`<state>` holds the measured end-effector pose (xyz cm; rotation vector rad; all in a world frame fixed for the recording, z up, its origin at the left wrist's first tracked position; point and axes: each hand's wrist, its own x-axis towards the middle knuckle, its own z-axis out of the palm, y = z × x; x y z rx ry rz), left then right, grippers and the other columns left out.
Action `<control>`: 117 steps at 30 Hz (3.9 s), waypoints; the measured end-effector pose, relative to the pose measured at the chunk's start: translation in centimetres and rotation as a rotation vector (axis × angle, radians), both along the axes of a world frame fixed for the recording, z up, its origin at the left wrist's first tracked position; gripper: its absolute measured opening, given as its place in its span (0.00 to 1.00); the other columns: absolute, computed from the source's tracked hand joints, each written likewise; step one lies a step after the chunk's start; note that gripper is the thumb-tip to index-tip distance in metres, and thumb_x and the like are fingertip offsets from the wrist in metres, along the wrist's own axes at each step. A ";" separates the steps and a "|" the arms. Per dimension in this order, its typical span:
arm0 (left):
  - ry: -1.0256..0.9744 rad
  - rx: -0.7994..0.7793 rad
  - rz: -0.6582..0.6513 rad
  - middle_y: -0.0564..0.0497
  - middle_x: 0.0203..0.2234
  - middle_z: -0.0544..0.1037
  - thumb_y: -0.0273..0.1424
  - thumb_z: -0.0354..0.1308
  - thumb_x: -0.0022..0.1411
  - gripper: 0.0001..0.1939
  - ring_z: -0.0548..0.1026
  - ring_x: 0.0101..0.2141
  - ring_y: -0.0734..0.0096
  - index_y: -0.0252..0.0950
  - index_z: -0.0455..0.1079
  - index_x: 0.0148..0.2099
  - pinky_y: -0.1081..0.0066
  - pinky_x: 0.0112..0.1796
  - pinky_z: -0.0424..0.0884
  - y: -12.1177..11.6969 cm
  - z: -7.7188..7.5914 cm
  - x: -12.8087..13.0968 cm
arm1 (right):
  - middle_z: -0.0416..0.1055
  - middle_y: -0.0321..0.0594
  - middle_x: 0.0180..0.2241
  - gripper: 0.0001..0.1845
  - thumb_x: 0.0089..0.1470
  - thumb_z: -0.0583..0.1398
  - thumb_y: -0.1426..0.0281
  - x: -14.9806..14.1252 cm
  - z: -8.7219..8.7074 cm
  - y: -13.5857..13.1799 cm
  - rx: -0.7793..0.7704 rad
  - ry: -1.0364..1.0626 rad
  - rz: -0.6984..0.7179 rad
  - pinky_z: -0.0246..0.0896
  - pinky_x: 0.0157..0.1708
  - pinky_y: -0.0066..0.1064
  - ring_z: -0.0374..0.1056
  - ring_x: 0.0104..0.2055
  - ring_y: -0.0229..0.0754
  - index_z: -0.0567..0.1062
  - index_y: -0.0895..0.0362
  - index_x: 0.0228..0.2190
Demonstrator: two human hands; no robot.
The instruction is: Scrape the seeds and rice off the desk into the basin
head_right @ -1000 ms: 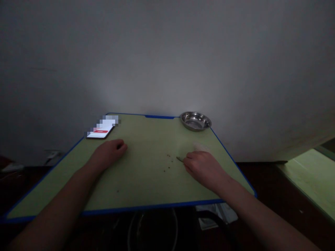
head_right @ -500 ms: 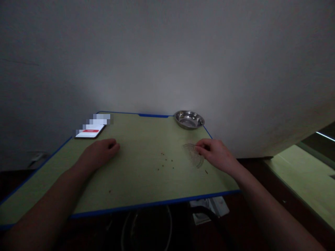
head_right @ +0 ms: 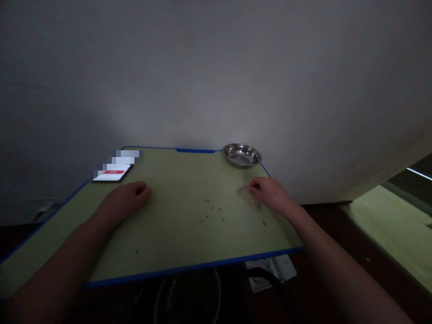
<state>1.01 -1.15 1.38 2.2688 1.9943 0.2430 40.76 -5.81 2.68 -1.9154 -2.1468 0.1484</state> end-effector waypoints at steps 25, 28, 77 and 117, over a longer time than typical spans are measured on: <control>0.024 0.037 -0.018 0.46 0.27 0.76 0.39 0.43 0.60 0.16 0.71 0.29 0.62 0.38 0.69 0.31 0.68 0.26 0.57 -0.2 -0.2 0.3 | 0.71 0.39 0.25 0.11 0.58 0.53 0.73 -9.2 -0.1 -7.4 0.237 -0.311 0.399 0.53 0.27 0.31 0.68 0.27 0.41 0.73 0.57 0.26; 0.022 0.039 -0.018 0.46 0.27 0.75 0.39 0.43 0.60 0.16 0.71 0.28 0.64 0.38 0.68 0.30 0.69 0.25 0.56 -0.3 -0.3 0.2 | 0.73 0.40 0.26 0.11 0.58 0.53 0.72 -8.8 0.0 -6.5 0.231 -0.256 0.351 0.55 0.28 0.31 0.69 0.29 0.42 0.74 0.57 0.27; 0.013 0.048 -0.024 0.47 0.26 0.75 0.38 0.44 0.60 0.15 0.70 0.27 0.65 0.38 0.67 0.30 0.68 0.25 0.55 -0.3 -0.3 0.3 | 0.75 0.38 0.26 0.10 0.56 0.56 0.69 -8.0 -1.6 -4.1 -0.119 0.288 0.244 0.60 0.28 0.29 0.68 0.27 0.38 0.77 0.57 0.29; 0.040 0.034 -0.018 0.46 0.27 0.75 0.38 0.44 0.60 0.15 0.71 0.28 0.64 0.38 0.68 0.30 0.68 0.25 0.55 -0.3 -0.3 0.3 | 0.75 0.39 0.28 0.11 0.56 0.56 0.66 -8.5 -2.2 -3.9 -0.207 0.404 0.270 0.60 0.30 0.30 0.68 0.29 0.39 0.77 0.56 0.30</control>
